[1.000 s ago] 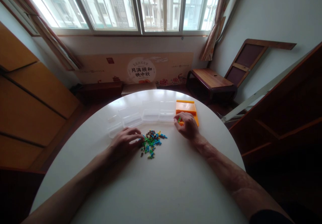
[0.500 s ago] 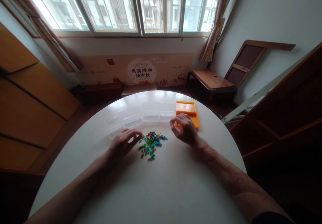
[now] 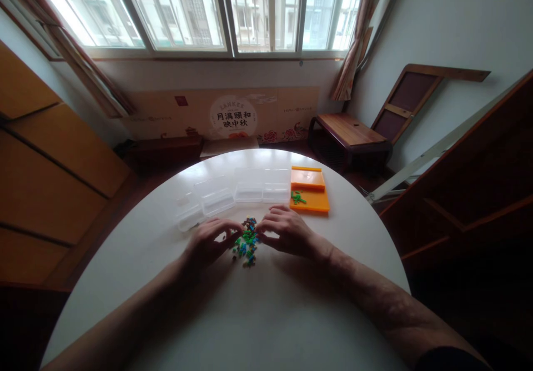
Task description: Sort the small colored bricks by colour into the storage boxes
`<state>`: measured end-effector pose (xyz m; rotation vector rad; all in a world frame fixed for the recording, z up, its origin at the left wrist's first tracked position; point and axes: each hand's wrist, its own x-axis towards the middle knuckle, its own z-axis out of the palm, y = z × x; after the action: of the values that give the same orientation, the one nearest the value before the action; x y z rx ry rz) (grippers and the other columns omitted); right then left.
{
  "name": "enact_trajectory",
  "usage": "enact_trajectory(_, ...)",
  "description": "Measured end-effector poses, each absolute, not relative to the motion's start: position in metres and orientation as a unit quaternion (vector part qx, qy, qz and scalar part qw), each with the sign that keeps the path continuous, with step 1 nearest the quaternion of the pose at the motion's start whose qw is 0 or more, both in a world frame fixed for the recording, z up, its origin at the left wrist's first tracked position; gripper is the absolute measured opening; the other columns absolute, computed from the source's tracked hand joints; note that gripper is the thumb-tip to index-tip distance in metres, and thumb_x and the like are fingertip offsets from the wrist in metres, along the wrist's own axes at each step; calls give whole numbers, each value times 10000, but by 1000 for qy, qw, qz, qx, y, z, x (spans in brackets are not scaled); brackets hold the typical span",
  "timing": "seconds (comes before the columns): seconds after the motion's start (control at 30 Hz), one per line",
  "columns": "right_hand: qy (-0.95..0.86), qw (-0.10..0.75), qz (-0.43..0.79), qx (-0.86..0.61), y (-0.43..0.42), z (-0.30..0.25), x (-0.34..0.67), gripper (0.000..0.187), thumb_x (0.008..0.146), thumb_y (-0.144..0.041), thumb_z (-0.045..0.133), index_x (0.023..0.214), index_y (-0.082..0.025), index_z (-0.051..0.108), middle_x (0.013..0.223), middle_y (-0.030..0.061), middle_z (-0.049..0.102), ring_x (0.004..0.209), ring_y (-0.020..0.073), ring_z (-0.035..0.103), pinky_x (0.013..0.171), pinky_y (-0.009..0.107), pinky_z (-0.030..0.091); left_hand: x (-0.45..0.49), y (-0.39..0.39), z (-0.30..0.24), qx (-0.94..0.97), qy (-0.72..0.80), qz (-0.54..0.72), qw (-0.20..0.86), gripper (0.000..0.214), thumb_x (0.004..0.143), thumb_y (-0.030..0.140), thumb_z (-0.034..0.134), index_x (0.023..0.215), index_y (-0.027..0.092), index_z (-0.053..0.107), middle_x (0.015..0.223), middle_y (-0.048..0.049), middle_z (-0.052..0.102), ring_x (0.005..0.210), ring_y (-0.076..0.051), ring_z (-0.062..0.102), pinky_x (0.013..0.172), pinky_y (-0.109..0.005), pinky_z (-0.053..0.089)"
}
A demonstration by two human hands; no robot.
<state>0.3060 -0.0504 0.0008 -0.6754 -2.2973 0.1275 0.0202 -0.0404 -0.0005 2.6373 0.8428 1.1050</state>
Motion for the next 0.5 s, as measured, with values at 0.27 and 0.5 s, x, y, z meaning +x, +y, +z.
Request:
enact_trajectory(0.27, -901, 348, 24, -258, -46, -9, 307, 107, 1071, -370, 704, 1098, -276, 746, 920, 15, 791, 858, 193, 730, 1063, 409, 544, 28, -44, 0, 890, 254, 366, 96, 103, 1078, 303, 705, 1039, 237, 775, 886, 9, 839, 647, -115, 729, 788, -301, 569)
enact_trajectory(0.5, -899, 355, 19, -255, -47, -8, 306, 99, 1085, -311, 665, 1049, -278, 751, 881, 6, 783, 830, 185, 729, 1066, 404, 547, 32, -44, 1, 894, 239, 364, 107, 89, 1078, 281, 700, 1051, 233, 769, 901, 0, 844, 664, -119, 744, 786, -305, 566)
